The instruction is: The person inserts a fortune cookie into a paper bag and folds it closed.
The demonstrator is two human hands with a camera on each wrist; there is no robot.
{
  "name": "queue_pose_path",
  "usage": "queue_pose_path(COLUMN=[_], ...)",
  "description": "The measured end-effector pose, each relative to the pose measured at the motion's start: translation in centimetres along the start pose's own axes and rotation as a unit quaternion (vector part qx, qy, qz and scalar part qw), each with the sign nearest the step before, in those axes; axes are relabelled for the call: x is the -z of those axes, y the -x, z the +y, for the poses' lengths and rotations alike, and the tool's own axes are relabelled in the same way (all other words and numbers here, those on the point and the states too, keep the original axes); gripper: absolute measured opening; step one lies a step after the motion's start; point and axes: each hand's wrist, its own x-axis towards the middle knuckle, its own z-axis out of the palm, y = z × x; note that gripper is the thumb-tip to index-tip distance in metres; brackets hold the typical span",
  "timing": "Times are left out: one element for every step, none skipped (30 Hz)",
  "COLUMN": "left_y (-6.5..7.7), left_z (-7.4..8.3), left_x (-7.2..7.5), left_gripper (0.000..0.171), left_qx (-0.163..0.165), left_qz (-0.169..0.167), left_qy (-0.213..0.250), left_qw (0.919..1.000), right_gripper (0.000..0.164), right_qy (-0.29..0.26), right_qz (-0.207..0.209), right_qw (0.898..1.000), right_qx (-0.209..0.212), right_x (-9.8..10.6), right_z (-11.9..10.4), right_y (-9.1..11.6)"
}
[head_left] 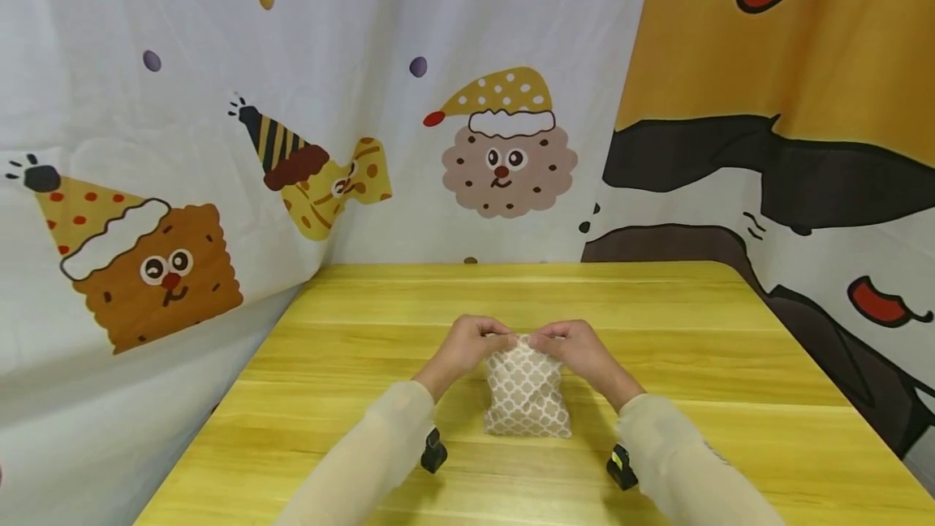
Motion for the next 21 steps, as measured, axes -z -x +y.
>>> queue_pose_path(left_y=[0.0,0.0,0.0,0.0,0.0,0.0,0.0,0.0,0.1,0.2,0.2,0.2,0.3,0.3,0.4,0.4,0.4,0.4,0.4,0.4,0.4], left_z=[0.0,-0.1,-0.1,-0.1,0.0,0.0,0.1,0.2,0.3,0.3,0.3,0.3,0.3,0.3,0.3,0.3,0.3,0.3,0.3,0.4,0.4], left_x=[0.0,0.0,0.0,0.0,0.0,-0.1,-0.2,-0.3,-0.4,-0.5,-0.6,-0.6,-0.7,-0.7,-0.7,-0.8,-0.8,-0.9,-1.0,-1.0,-1.1], left_gripper=[0.013,0.012,0.012,0.012,0.013,0.014,0.015,0.016,0.016,0.016,0.015,0.015,0.014,0.014,0.014,0.013,0.013,0.013,0.012,0.012,0.012], left_qx=[0.001,0.0,-0.002,-0.001,-0.002,-0.003,-0.007,-0.011,-0.014,-0.015,-0.017,-0.02,-0.021,-0.022,-0.024,-0.025,-0.032,-0.039,-0.046,-0.053,-0.058], left_qz=[0.004,0.007,0.01,0.009,0.005,-0.001,-0.006,-0.01,-0.011,-0.009,-0.002,0.008,0.019,0.028,0.034,0.037,0.037,0.036,0.033,0.029,0.026], left_qy=[0.005,0.008,0.008,0.007,0.002,-0.004,-0.01,-0.017,-0.024,-0.032,-0.042,-0.049,-0.055,-0.063,-0.073,-0.082,-0.094,-0.108,-0.122,-0.137,-0.151], left_qw=[1.0,0.9999,0.9999,0.9999,1.0,1.0,0.9999,0.9997,0.9995,0.9993,0.999,0.9986,0.9981,0.9974,0.9965,0.9956,0.9944,0.9928,0.991,0.9887,0.9865], right_gripper=[0.026,0.025,0.024,0.024,0.024,0.025,0.026,0.027,0.028,0.028,0.027,0.027,0.025,0.024,0.022,0.021,0.02,0.02,0.019,0.019,0.019], right_qy=[0.003,0.005,0.004,0.001,-0.005,-0.01,-0.016,-0.02,-0.025,-0.027,-0.027,-0.025,-0.026,-0.025,-0.025,-0.024,-0.024,-0.02,-0.018,-0.014,-0.009], right_qz=[0.009,0.016,0.021,0.024,0.025,0.023,0.021,0.019,0.018,0.017,0.019,0.021,0.026,0.031,0.038,0.042,0.044,0.043,0.042,0.038,0.032], right_qw=[1.0,1.0,1.0,1.0,0.999,0.999,0.999,0.999,0.999,0.999,0.999,0.999,0.999,0.999,0.999,0.999,0.999,0.999,0.999,0.999,0.999], right_qx=[-0.004,-0.009,-0.017,-0.02,-0.025,-0.024,-0.022,-0.02,-0.02,-0.018,-0.019,-0.018,-0.021,-0.023,-0.024,-0.023,-0.021,-0.015,-0.012,-0.007,-0.002], right_x=[0.0,0.0,-0.1,-0.1,-0.2,-0.2,-0.3,-0.4,-0.5,-0.7,-0.8,-0.9,-1.0,-1.1,-1.2,-1.3,-1.4,-1.5,-1.6,-1.7,-1.8], right_z=[0.0,0.1,0.1,0.1,0.1,0.1,0.1,0.1,0.0,0.0,0.0,0.0,-0.1,-0.1,-0.1,-0.1,-0.1,-0.1,0.0,0.1,0.2], right_y=[0.1,0.1,0.1,0.2,0.2,0.2,0.1,0.1,0.1,0.1,0.1,0.2,0.2,0.3,0.3,0.3,0.3,0.3,0.3,0.3,0.3])
